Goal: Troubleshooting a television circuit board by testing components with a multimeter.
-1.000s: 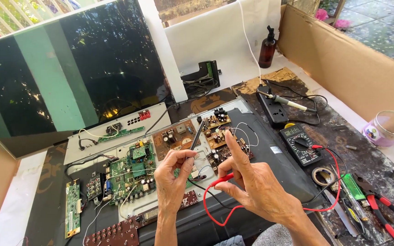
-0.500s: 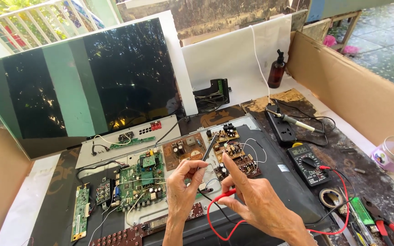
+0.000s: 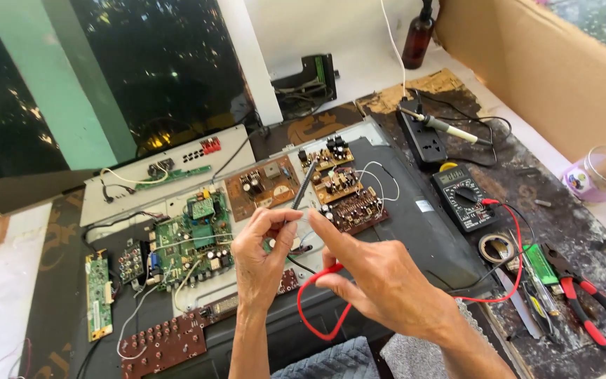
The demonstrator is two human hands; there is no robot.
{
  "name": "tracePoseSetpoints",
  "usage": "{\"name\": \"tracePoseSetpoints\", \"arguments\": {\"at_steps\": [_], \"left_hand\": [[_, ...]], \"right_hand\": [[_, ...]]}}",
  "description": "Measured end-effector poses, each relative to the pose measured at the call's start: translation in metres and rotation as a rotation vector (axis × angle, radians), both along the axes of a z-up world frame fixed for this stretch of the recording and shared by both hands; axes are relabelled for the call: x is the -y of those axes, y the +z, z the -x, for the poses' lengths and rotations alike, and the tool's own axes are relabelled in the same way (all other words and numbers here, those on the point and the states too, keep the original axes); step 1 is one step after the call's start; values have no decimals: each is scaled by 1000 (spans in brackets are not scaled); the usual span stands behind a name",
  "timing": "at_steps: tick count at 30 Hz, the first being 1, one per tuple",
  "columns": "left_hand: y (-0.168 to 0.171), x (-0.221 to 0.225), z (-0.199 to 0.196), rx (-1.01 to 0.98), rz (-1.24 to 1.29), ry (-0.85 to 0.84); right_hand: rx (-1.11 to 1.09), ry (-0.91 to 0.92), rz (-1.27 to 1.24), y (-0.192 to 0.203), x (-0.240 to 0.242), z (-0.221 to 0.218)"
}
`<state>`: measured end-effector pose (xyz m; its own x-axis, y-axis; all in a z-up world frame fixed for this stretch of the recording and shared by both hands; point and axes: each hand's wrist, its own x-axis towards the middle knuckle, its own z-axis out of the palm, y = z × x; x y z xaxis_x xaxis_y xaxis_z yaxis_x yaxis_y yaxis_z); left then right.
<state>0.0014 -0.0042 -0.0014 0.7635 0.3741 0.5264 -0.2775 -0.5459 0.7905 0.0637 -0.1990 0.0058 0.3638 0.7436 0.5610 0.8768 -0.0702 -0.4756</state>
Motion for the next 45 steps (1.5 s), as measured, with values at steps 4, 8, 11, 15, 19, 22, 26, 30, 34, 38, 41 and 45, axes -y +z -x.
{"name": "tracePoseSetpoints", "arguments": {"at_steps": [4,8,11,15,19,22,26,30,34,38,41,45], "left_hand": [[-4,-1,1,-2,-23,4],[-4,-1,1,-22,-2,11],[-3,1,-1,-17,-6,18],[2,3,0,-61,-21,25],[-2,2,-3,-82,-3,8],[-6,0,-2,-23,-7,-16],[-2,2,0,-21,-25,-5],[-1,5,1,-13,-31,-14],[-10,3,-1,3,-30,-15],[-4,7,-3,-16,-41,-13],[-7,7,-3,-29,-13,-18],[-10,7,-5,-31,-10,-21]], "right_hand": [[144,-154,10,3,-5,-5],[157,-266,-42,3,-6,-17],[92,-234,-82,8,-2,-21],[119,-71,-187,11,-4,-15],[110,79,-292,15,5,-1],[164,52,-393,3,6,2],[136,-71,-390,2,14,13],[348,-108,-461,10,14,11],[399,-152,-401,12,11,2],[419,-216,-280,9,-6,-10],[451,-274,-228,3,-13,-12],[430,-271,-156,0,-14,-17]]}}
